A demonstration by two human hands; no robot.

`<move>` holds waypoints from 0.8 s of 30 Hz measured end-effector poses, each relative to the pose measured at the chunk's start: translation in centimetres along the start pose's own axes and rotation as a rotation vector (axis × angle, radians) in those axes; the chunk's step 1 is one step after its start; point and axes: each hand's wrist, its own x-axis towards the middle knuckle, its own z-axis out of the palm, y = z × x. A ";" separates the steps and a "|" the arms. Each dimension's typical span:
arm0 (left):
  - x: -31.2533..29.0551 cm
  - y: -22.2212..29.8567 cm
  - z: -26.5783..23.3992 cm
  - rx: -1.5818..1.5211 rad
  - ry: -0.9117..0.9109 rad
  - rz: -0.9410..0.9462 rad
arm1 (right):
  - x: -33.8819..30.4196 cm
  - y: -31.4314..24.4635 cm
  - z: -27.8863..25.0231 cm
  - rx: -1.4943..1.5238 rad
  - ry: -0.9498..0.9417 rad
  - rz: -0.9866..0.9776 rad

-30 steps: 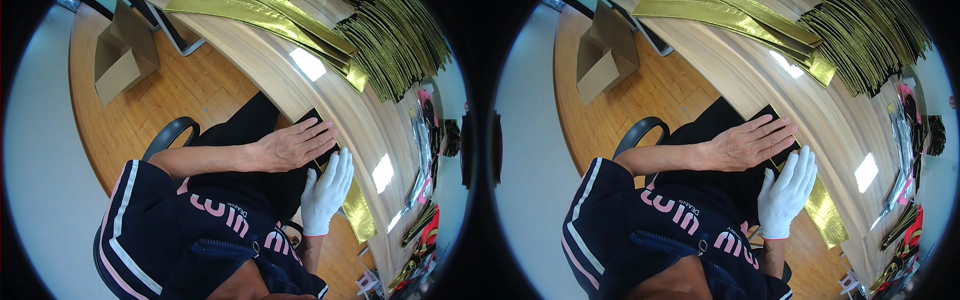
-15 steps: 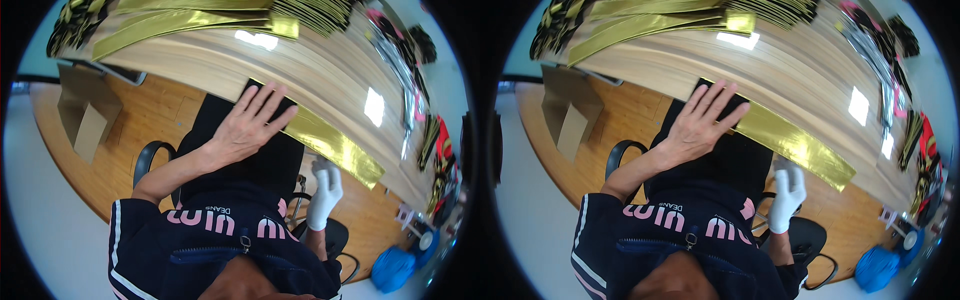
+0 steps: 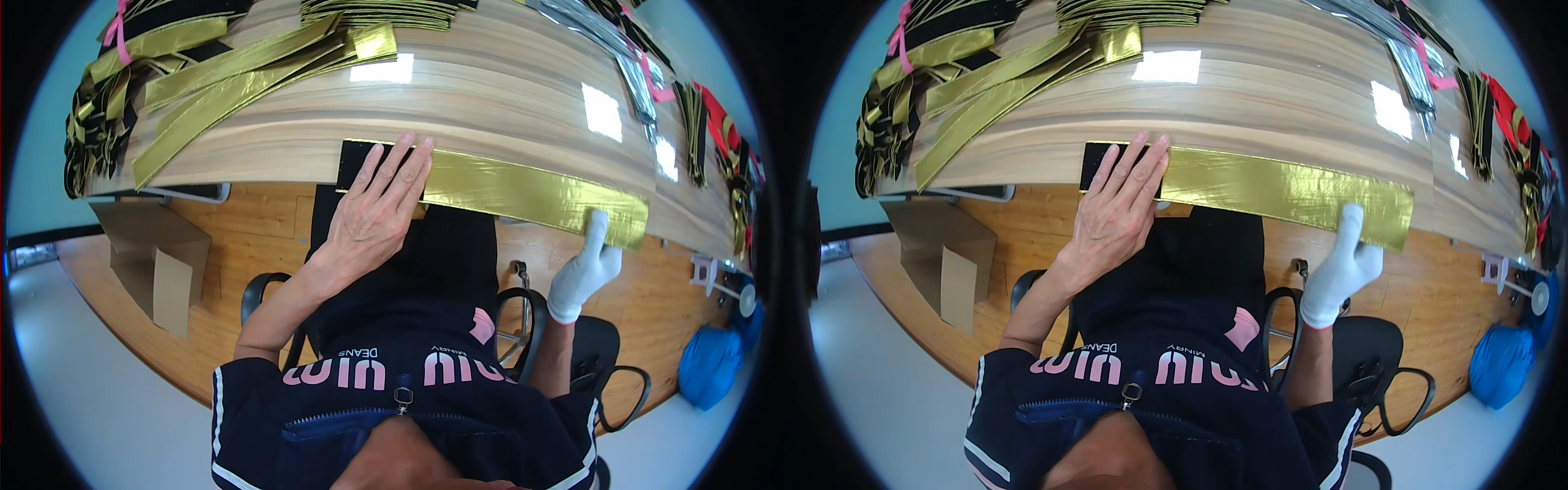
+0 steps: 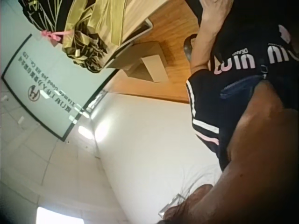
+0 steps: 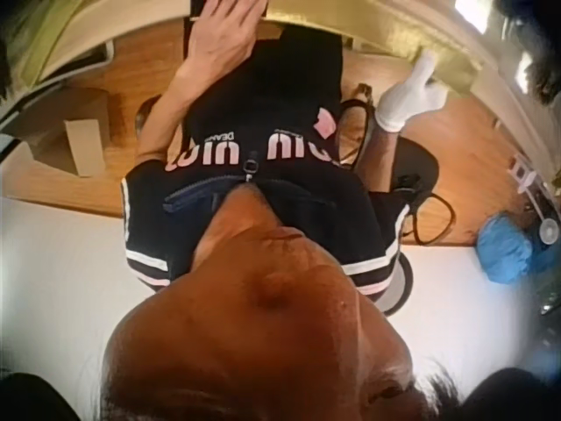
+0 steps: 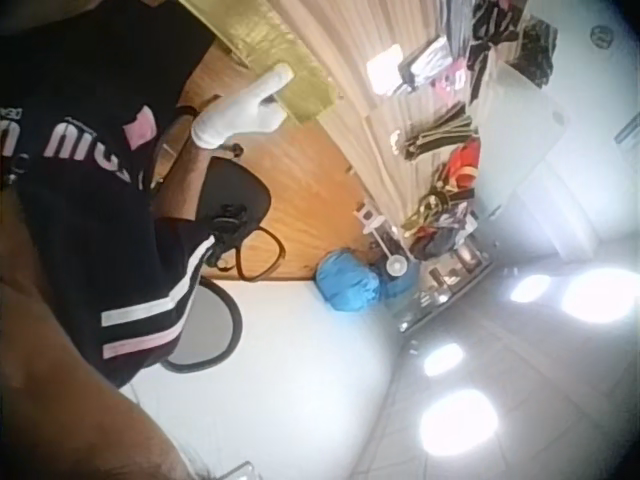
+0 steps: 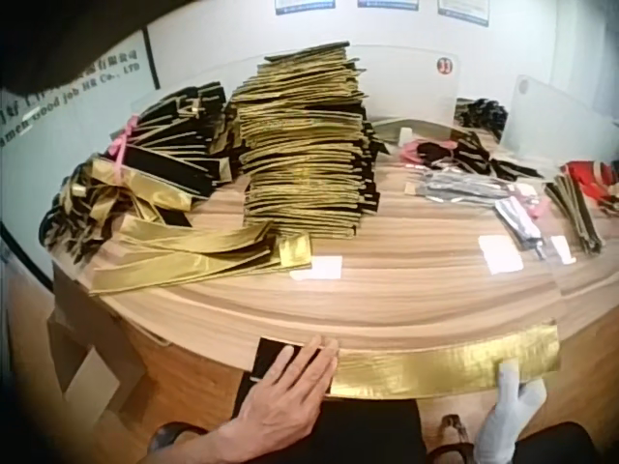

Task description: Applying decorative gold foil strips onto black mat boards for artwork framing.

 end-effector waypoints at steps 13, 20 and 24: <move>-0.4 -0.4 0.7 -0.131 -0.115 -0.017 | -3.4 -6.6 8.0 -0.333 -0.464 -0.683; -0.6 -0.1 0.3 -0.137 -0.205 0.000 | -4.5 -5.4 9.1 -0.406 -0.500 -0.684; -0.1 0.3 0.2 -0.120 -0.131 -0.006 | -4.3 -4.9 9.0 -0.436 -0.537 -0.674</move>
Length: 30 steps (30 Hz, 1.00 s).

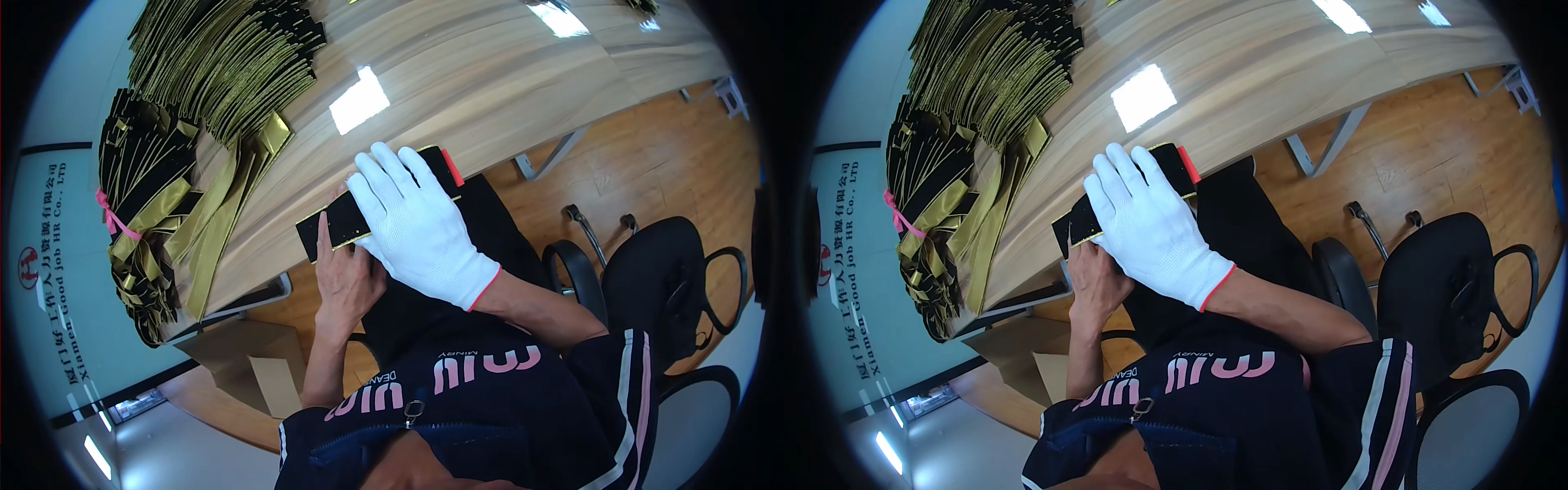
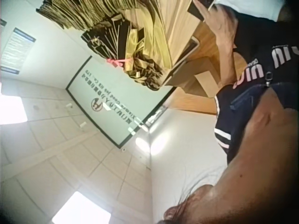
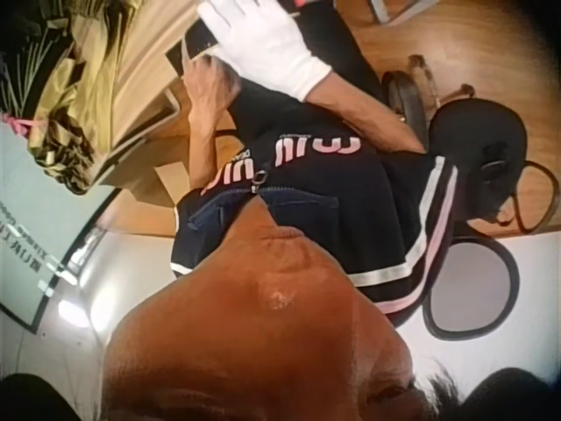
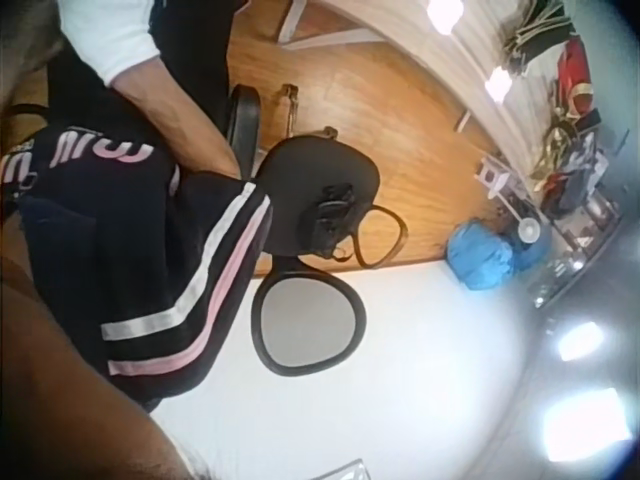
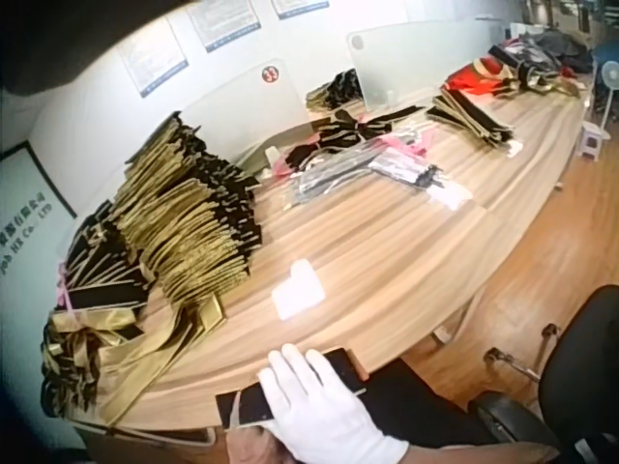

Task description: Applying decorative gold foil strips onto black mat boards for artwork framing.

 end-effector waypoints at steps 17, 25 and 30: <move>0.9 -0.1 0.7 0.018 0.133 0.039 | -0.1 0.7 -0.3 -0.035 -0.100 -0.042; 0.8 0.0 0.2 0.013 0.145 0.033 | -0.5 1.3 -0.1 -0.060 -0.125 -0.063; 0.7 -0.4 0.1 -0.042 0.140 0.039 | -0.5 1.5 0.1 -0.101 -0.123 -0.076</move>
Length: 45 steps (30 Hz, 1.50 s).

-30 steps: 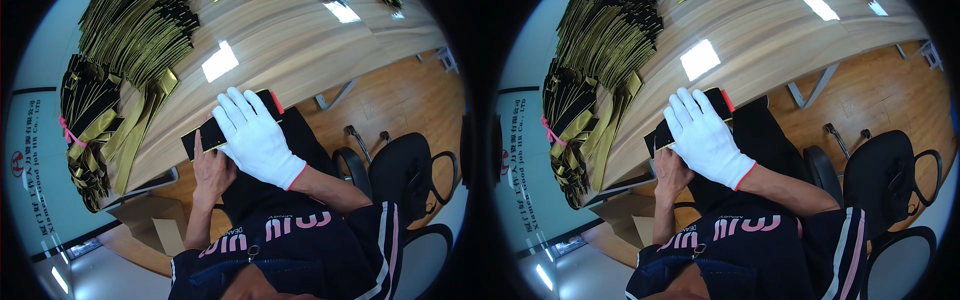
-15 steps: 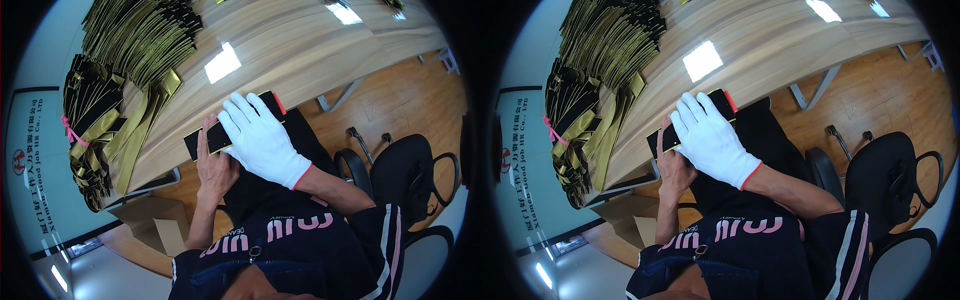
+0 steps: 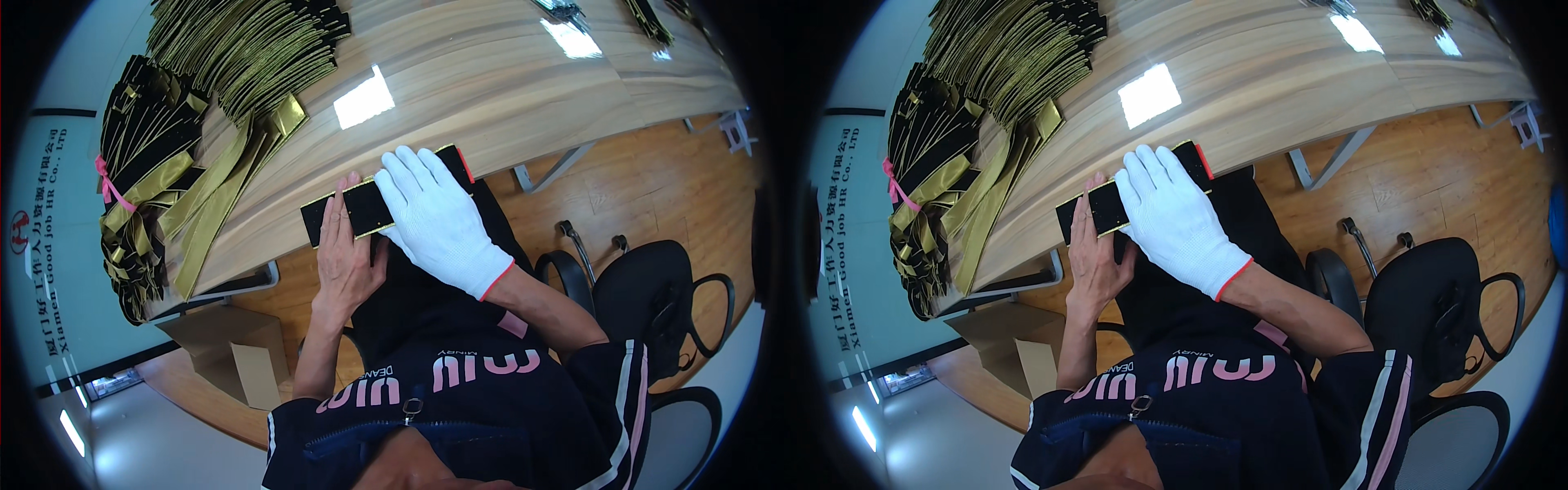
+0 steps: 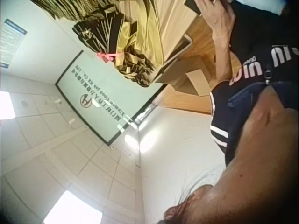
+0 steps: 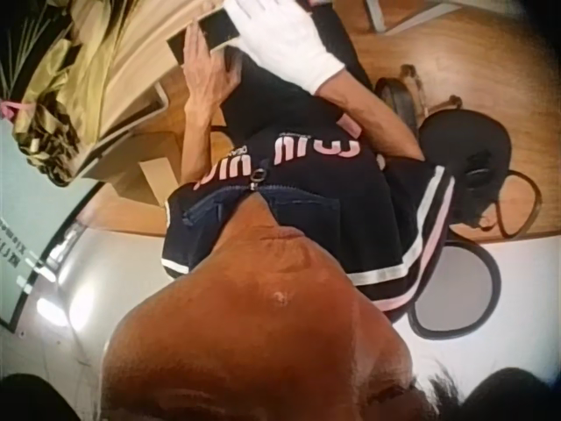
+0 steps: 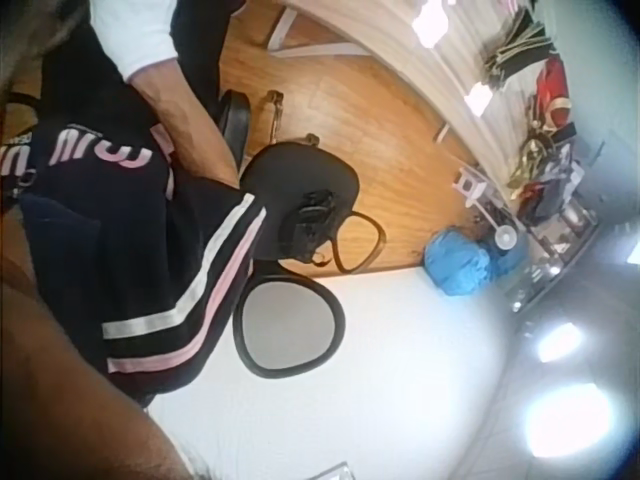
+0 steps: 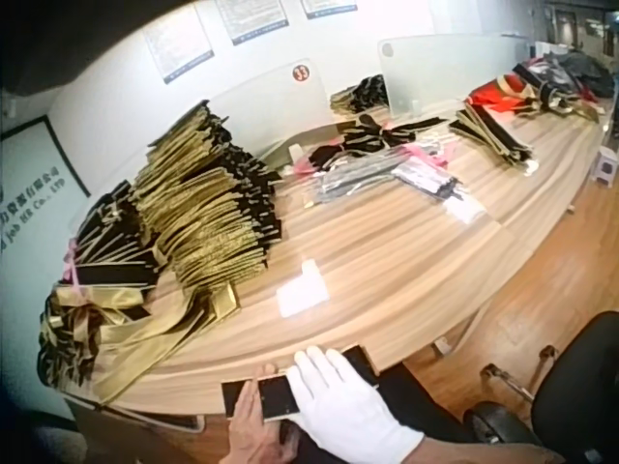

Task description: Applying decorative gold foil strips onto black mat boards for artwork framing.

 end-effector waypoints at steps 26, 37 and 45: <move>0.0 0.1 -0.6 -0.046 0.010 0.062 | -0.4 1.0 -0.5 -0.064 -0.105 -0.095; -0.3 0.0 0.3 0.060 -0.001 0.041 | -2.9 0.1 -2.8 0.028 -0.046 -0.110; -0.1 0.2 0.1 0.048 -0.004 0.042 | -3.3 0.4 -2.6 -0.008 -0.062 0.035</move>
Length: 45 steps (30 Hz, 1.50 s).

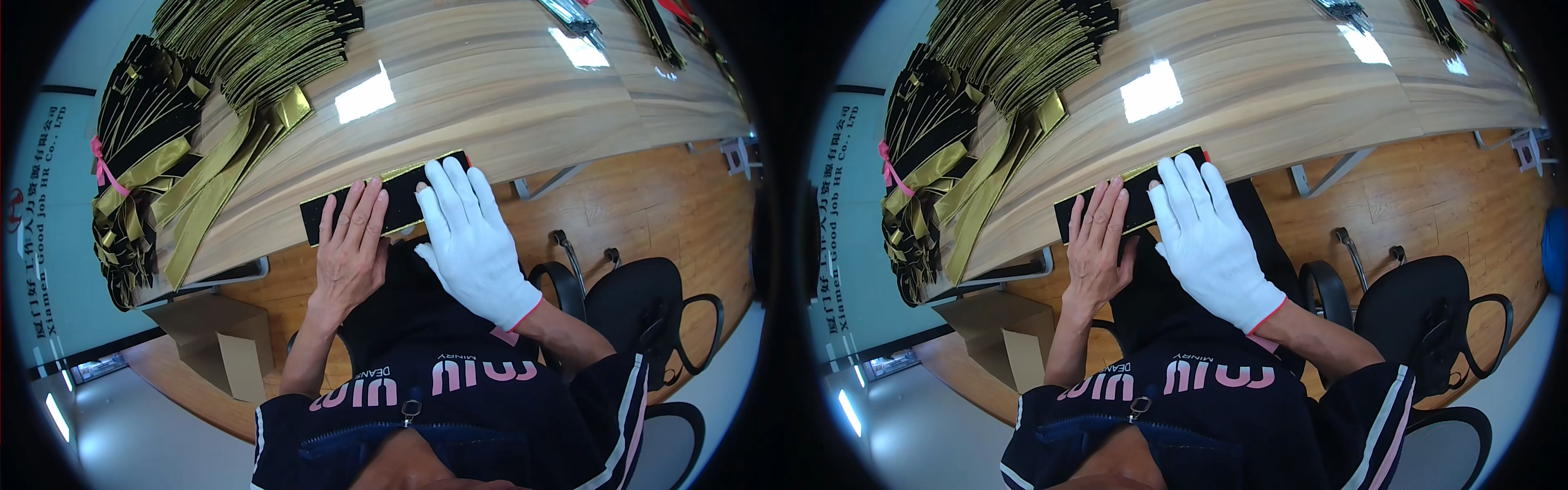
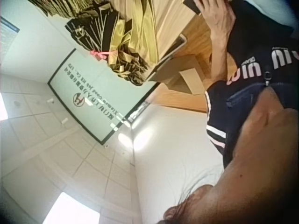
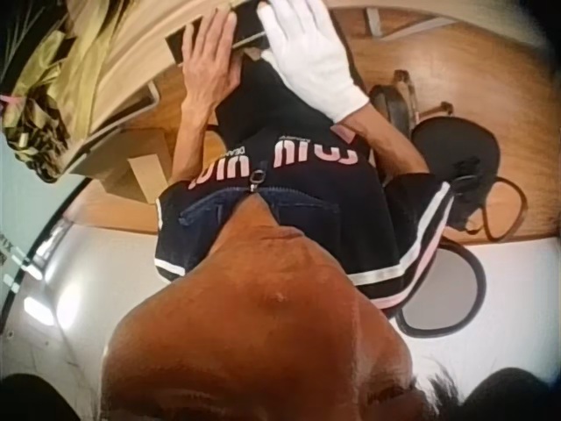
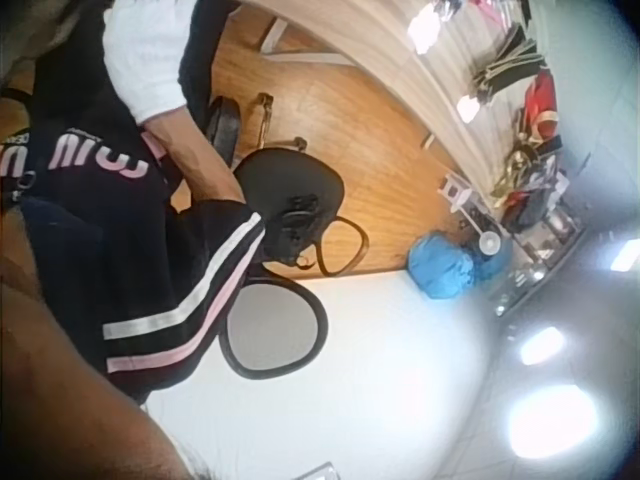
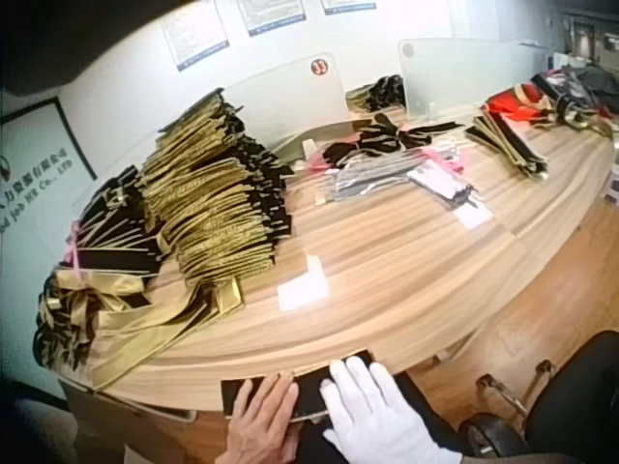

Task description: Applying decorative gold foil strips onto black mat boards for artwork framing.

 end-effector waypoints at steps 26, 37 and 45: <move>0.6 -1.0 -1.3 -0.140 0.073 -0.087 | -0.1 1.5 0.1 0.045 0.079 0.080; 0.9 -1.6 -1.5 0.005 0.077 -0.098 | 0.3 1.2 0.7 -0.038 0.035 0.070; 0.6 -2.3 -1.9 -0.015 0.077 -0.065 | 0.3 1.1 1.3 -0.097 0.035 0.064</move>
